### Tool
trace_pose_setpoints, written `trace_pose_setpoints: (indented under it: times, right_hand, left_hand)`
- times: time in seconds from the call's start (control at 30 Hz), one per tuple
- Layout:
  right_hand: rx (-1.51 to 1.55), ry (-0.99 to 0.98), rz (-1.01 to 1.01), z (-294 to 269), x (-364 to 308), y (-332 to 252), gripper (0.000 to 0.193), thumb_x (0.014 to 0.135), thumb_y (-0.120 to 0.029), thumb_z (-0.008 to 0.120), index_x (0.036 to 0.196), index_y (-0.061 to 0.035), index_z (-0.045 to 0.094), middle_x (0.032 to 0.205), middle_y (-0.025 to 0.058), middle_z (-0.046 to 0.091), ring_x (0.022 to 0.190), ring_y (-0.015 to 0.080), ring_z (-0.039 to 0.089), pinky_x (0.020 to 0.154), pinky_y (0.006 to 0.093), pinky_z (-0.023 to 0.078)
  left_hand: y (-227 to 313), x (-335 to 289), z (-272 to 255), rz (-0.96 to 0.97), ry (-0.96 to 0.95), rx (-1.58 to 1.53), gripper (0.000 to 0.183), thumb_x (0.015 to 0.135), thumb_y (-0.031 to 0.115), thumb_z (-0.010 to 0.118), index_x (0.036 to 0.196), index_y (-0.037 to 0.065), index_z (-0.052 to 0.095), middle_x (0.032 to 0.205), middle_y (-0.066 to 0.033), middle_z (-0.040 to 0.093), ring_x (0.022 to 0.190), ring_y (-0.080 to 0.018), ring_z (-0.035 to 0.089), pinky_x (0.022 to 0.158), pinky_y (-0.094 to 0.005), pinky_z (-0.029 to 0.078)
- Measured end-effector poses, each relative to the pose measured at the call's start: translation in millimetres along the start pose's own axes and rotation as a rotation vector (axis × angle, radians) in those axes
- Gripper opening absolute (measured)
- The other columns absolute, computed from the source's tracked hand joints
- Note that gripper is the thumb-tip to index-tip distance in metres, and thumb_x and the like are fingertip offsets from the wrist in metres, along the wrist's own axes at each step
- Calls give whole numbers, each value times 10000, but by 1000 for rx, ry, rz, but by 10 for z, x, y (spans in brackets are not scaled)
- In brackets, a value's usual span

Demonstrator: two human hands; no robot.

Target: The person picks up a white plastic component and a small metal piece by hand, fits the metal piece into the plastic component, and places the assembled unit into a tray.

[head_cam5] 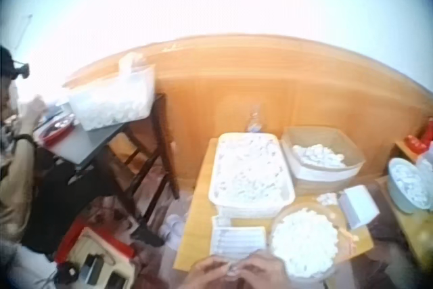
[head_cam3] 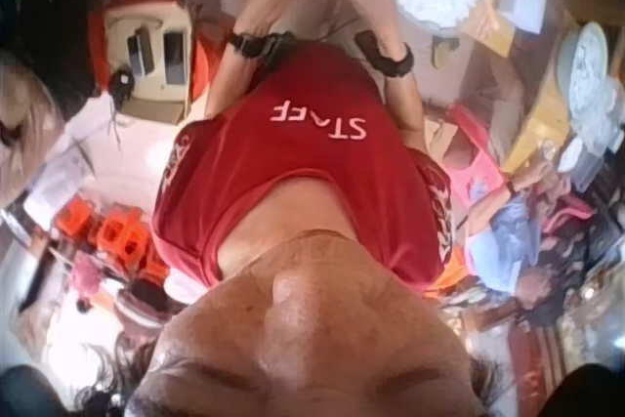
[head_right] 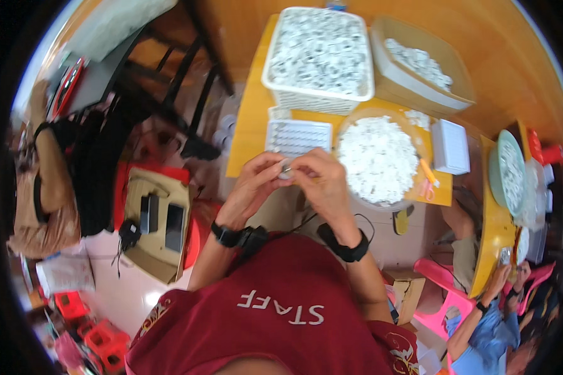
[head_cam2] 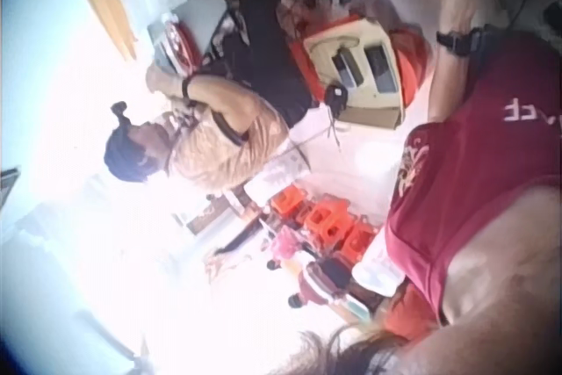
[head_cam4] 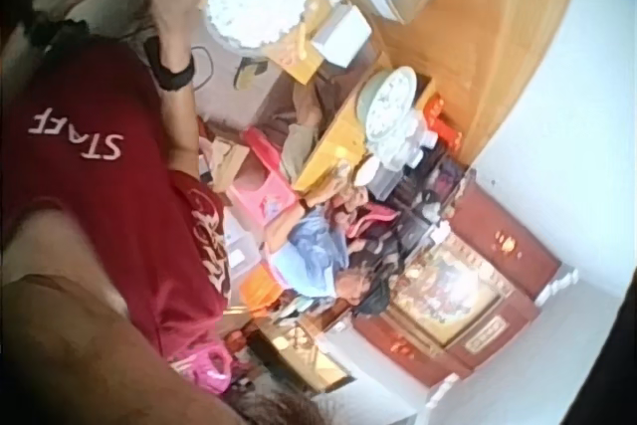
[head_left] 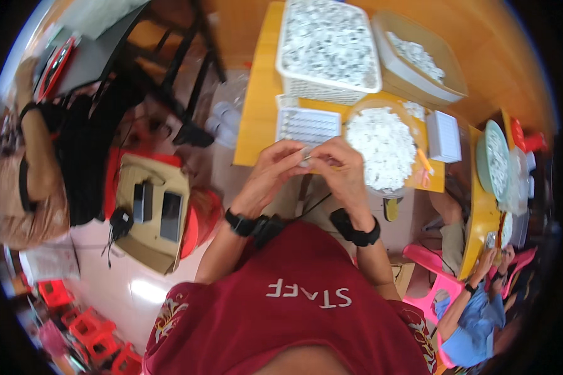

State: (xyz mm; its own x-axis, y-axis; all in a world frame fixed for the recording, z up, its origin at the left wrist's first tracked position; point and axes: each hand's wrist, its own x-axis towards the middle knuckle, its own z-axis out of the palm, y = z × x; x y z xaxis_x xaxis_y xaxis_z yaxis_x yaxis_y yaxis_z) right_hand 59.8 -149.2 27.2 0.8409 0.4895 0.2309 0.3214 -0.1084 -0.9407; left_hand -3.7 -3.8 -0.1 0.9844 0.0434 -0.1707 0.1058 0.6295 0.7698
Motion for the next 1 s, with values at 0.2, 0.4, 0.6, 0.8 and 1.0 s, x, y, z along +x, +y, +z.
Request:
trace_pose_setpoints:
  times: [0.2, 0.4, 0.6, 0.8, 1.0]
  right_hand:
    - [-151, -49, -48, -33, -14, 33, 101, 719, 56, 613, 802, 5, 589, 759, 56, 523, 715, 139, 549, 629, 240, 452]
    - [179, -76, 57, -67, -21, 118, 112, 729, 82, 622, 802, 6, 584, 879, 38, 512, 768, 116, 540, 695, 222, 470]
    - [367, -57, 236, -76, -59, 139, 124, 730, 68, 631, 820, 7, 570, 817, 30, 559, 763, 98, 538, 677, 214, 457]
    - [389, -44, 293, -137, -151, 142, 108, 736, 40, 634, 812, -5, 572, 772, 18, 580, 710, 83, 552, 654, 207, 455]
    - [391, -32, 261, -17, -99, 209, 157, 728, 52, 627, 849, -26, 564, 799, 4, 563, 725, 70, 526, 657, 199, 447]
  left_hand:
    - [-81, 43, 0, 14, -6, -35, 209, 855, 131, 581, 1027, 15, 559, 986, -56, 575, 881, -115, 571, 756, -249, 504]
    - [-64, 1, 48, 10, -12, -27, 208, 850, 150, 594, 1011, 19, 575, 951, -42, 594, 809, -88, 579, 718, -219, 491]
    - [-103, 0, 35, 52, -62, -3, 201, 846, 150, 598, 1000, 22, 586, 922, -36, 607, 780, -75, 578, 688, -200, 472]
    - [-158, -33, 79, 42, -151, 55, 225, 842, 147, 598, 1021, 11, 580, 956, -70, 603, 837, -116, 581, 723, -224, 485]
    - [-54, -88, 36, -28, 26, -85, 222, 856, 124, 572, 1037, -5, 568, 997, -83, 583, 889, -135, 577, 779, -273, 506]
